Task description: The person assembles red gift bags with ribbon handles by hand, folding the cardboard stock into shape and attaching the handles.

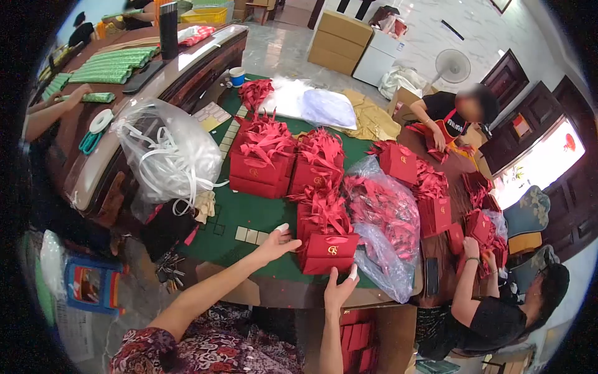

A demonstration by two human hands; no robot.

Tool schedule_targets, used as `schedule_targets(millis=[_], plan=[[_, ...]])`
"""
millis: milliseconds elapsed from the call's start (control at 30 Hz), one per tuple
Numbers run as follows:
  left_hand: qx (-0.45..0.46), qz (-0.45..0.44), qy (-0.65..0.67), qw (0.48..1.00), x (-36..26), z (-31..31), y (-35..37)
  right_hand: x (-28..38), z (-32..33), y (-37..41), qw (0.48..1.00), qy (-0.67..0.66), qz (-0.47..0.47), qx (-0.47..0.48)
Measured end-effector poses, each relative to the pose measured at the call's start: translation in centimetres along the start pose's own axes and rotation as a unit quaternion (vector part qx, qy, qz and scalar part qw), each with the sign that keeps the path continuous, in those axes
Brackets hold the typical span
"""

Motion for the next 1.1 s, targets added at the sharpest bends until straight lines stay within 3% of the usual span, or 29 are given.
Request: schedule_targets(millis=[233,433,600,733,800,833,900,1033,1100], plan=[[0.008,-0.005,-0.09,0.996,-0.1,-1.9,-2.1,0.0,-0.1,-0.6,1.0,0.01,-0.009,-0.011],[-0.08,0.018,-0.213,0.973,0.3,-0.4,-4.7,1.6,-1.7,-1.5,0.999,0.031,0.001,0.009],[-0.012,0.133,0.012,0.991,2.4,-1.9,-5.6,1.6,-1.9,-1.9,1.0,0.023,0.001,0.006],[-0.016,0.182,0.014,0.983,1.3,-2.7,-3.7,1.4,-1.4,-2.0,1.0,-0.02,0.004,-0.004],[-0.074,0.095,-0.039,0.992,0.8,-1.6,-3.4,0.9,-0.9,-1.8,0.999,-0.037,-0.005,0.0],[-0.074,0.098,-0.039,0.992,1.7,-1.3,-2.3,0.7,-0.9,-1.5,0.998,-0.055,-0.012,0.03],[-0.031,-0.007,0.032,0.999,1.0,-1.0,0.2,1.3,-0.7,-1.3,0.995,-0.074,-0.016,0.061],[-0.052,-0.002,0.064,0.997,1.4,2.1,7.2,4.0,-2.4,1.6,0.977,-0.067,0.018,0.204],[-0.053,0.001,0.082,0.995,1.8,3.7,9.3,5.3,-3.0,2.9,0.97,-0.079,0.024,0.227]])
Point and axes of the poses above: each hand's wrist, its own y-axis away from the middle knuckle, its own z-axis out of the back of the hand, x = y × z, the point moved 10 cm from there along -y, towards the middle knuckle, and after that the axes turned 4 degrees about z, right-handed, at the moved point
